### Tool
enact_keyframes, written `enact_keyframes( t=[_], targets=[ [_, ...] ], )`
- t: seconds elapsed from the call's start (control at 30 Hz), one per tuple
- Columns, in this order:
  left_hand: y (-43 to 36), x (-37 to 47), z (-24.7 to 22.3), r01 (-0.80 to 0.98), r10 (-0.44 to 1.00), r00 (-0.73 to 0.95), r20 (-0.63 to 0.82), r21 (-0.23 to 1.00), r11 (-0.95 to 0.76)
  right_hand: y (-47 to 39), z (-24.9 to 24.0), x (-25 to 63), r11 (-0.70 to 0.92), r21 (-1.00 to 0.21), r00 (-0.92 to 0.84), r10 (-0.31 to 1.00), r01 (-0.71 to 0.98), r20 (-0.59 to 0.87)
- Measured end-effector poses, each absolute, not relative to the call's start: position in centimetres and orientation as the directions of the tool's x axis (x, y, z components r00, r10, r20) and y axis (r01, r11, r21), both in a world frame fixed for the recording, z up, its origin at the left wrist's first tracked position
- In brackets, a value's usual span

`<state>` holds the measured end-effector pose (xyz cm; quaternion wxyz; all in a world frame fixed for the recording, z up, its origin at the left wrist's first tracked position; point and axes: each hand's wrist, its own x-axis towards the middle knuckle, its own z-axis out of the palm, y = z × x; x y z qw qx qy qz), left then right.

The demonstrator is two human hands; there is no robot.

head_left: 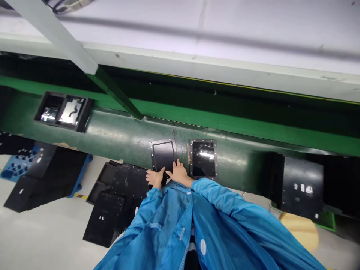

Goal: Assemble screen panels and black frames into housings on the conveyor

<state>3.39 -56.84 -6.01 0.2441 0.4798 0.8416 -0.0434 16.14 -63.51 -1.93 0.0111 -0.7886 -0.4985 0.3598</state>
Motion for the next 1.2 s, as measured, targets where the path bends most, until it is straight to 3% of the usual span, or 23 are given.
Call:
enact_keyframes(
  t=[0.1, 0.2, 0.33, 0.43, 0.53, 0.67, 0.73, 0.83, 0.9, 1.0, 1.07, 1.2],
  targets=[
    [-56.3, 0.3, -5.4, 0.828, 0.788, -0.299, -0.538, 0.264, 0.494, -62.6, -0.4, 16.1, -0.565, -0.349, 0.285, 0.748, 0.748, -0.600],
    [-56.5, -2.4, -3.4, 0.789, 0.829, -0.070, -0.555, 0.478, 0.387, -61.7, 1.4, 16.5, -0.655, -0.397, 0.289, 0.688, 0.643, -0.666],
    [-58.2, -2.6, 0.3, 0.562, 0.868, 0.388, -0.309, 0.826, 0.043, -61.1, 4.2, 17.4, -0.642, -0.594, 0.298, 0.760, 0.485, -0.577],
    [-58.6, 0.8, 0.7, 0.337, 0.728, 0.659, -0.190, 0.940, -0.060, -62.1, 5.1, 19.3, -0.639, -0.580, 0.460, 0.768, 0.505, -0.446],
    [-57.6, 6.2, -1.8, 0.351, 0.752, 0.562, -0.343, 0.923, 0.157, -64.9, 4.0, 22.9, -0.702, -0.536, 0.610, 0.697, 0.470, -0.377],
    [-56.3, 13.3, -5.8, 0.381, 0.685, 0.294, -0.666, 0.739, 0.555, -70.6, 0.4, 28.7, -0.617, -0.753, 0.679, 0.655, 0.229, -0.331],
    [-56.5, 15.8, -6.8, 0.411, 0.645, 0.282, -0.710, 0.697, 0.588, -73.5, -1.4, 31.2, -0.533, -0.842, 0.686, 0.645, 0.087, -0.337],
    [-57.6, 18.2, -7.2, 0.528, 0.648, 0.327, -0.688, 0.701, 0.479, -76.4, -3.3, 33.9, -0.497, -0.868, 0.726, 0.595, -0.006, -0.346],
    [-58.5, 19.1, -7.0, 0.587, 0.664, 0.339, -0.667, 0.701, 0.405, -77.3, -3.9, 34.9, -0.596, -0.802, 0.799, 0.501, 0.040, -0.332],
    [-59.4, 19.8, -6.7, 0.639, 0.686, 0.336, -0.646, 0.691, 0.338, -77.3, -4.2, 35.3, -0.840, -0.525, 0.892, 0.334, 0.135, -0.306],
    [-59.7, 19.9, -6.4, 0.663, 0.689, 0.345, -0.637, 0.685, 0.301, -76.7, -4.2, 35.3, -0.915, -0.374, 0.914, 0.274, 0.152, -0.298],
    [-60.2, 19.7, -5.9, 0.637, 0.699, 0.378, -0.608, 0.718, 0.281, -75.3, -4.2, 35.3, -0.941, -0.336, 0.898, 0.187, 0.047, -0.398]
  ],
)
